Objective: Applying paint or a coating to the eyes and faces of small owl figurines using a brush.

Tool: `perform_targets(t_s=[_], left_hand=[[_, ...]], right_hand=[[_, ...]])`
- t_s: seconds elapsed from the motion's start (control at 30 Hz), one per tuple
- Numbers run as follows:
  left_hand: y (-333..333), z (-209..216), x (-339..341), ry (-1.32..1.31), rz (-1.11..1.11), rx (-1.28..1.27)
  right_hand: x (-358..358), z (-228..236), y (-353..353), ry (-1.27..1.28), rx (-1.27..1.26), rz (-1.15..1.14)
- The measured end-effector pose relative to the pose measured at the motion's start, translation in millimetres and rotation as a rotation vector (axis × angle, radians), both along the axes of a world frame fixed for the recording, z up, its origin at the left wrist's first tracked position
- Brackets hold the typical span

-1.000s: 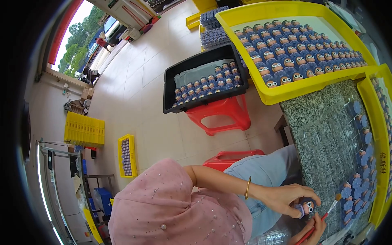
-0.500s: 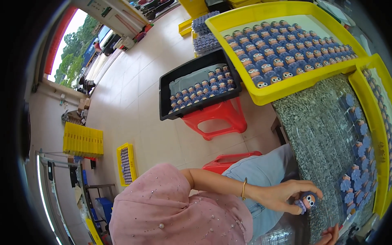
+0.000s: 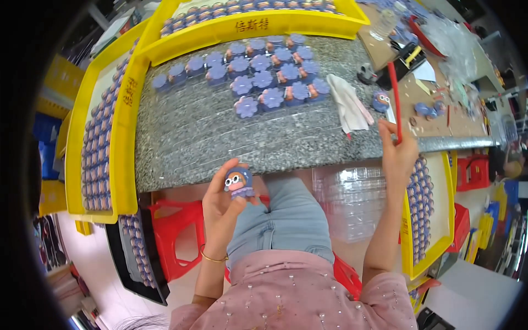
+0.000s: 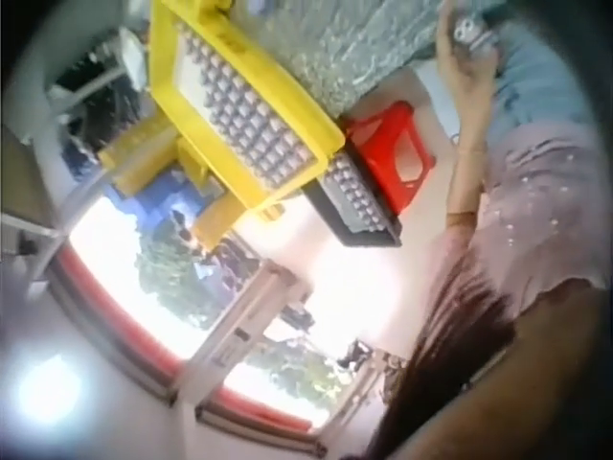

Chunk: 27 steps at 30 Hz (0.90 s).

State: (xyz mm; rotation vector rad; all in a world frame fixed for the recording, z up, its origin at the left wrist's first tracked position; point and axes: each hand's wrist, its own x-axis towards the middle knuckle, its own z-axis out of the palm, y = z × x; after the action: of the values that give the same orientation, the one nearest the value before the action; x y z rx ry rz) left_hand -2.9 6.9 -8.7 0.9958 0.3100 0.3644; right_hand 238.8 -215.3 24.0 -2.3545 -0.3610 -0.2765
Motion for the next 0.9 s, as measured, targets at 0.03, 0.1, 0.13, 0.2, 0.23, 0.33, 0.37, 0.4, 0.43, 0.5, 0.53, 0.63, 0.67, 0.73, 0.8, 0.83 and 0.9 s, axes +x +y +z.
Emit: perform_targets(t_s=[0.03, 0.1, 0.13, 0.2, 0.23, 0.33, 0.37, 0.4, 0.43, 0.5, 0.53, 0.63, 0.67, 0.73, 0.8, 0.83, 0.9], left_hand=[[-2.5, -0.4, 1.7, 0.020, 0.014, 0.023], [-7.3, -1.2, 5.8, 0.032, 0.025, 0.025], [-9.1, -1.4, 6.6, 0.051, 0.054, 0.031], [-12.7, 0.4, 7.6, 0.074, 0.052, 0.038], [-13.7, 1.0, 8.7, 0.092, 0.055, 0.049], [-15.9, 0.4, 5.8, 0.101, 0.058, 0.038], [-16.7, 0.2, 5.1, 0.101, 0.057, 0.047], [-17.4, 0.1, 5.8, 0.103, 0.058, 0.056], [-18.4, -1.0, 6.2, 0.102, 0.069, 0.064], [-20.4, -3.2, 7.1, 0.087, 0.058, 0.039], [-20.7, -4.9, 8.2, 0.083, 0.056, 0.054], [-18.0, -10.0, 5.9, 0.059, 0.047, 0.078], [-17.6, -9.9, 4.8, 0.071, 0.067, 0.079], [-16.1, -9.5, 3.5, 0.053, 0.067, 0.081], [-15.0, -12.5, 0.9, 0.052, 0.069, 0.097], [-14.7, -13.5, 0.8, 0.037, 0.075, 0.140], [-14.3, -15.5, 0.6, 0.028, 0.078, 0.182]], right_hand=[[1.4, -6.4, -4.3, -0.001, -0.016, 0.014], [5.4, -16.8, -9.8, 0.048, -0.006, -0.006], [2.8, -18.6, -5.8, 0.082, -0.065, -0.006], [-1.2, -26.4, -2.0, 0.154, -0.110, 0.024], [-3.3, -27.3, 2.0, 0.158, -0.111, 0.030], [-11.2, -32.0, 16.0, 0.197, -0.043, 0.116], [-11.6, -34.3, 20.7, 0.163, -0.075, 0.086], [-11.8, -36.9, 25.1, 0.130, -0.106, 0.060], [-15.0, -34.0, 30.5, 0.092, -0.103, 0.076], [-7.5, -42.3, 23.8, 0.092, -0.101, 0.078], [-4.6, -44.4, 18.7, 0.098, -0.126, 0.077], [-3.8, -37.9, 7.4, 0.118, -0.145, 0.128], [-4.4, -34.1, 1.3, 0.164, -0.111, 0.141], [-3.6, -30.3, -14.2, 0.268, 0.006, 0.165], [-16.0, -15.9, -14.6, 0.267, 0.068, 0.148], [-22.1, -8.5, -13.7, 0.259, 0.128, 0.119], [-38.8, -1.2, -4.3, 0.248, 0.178, 0.102]])
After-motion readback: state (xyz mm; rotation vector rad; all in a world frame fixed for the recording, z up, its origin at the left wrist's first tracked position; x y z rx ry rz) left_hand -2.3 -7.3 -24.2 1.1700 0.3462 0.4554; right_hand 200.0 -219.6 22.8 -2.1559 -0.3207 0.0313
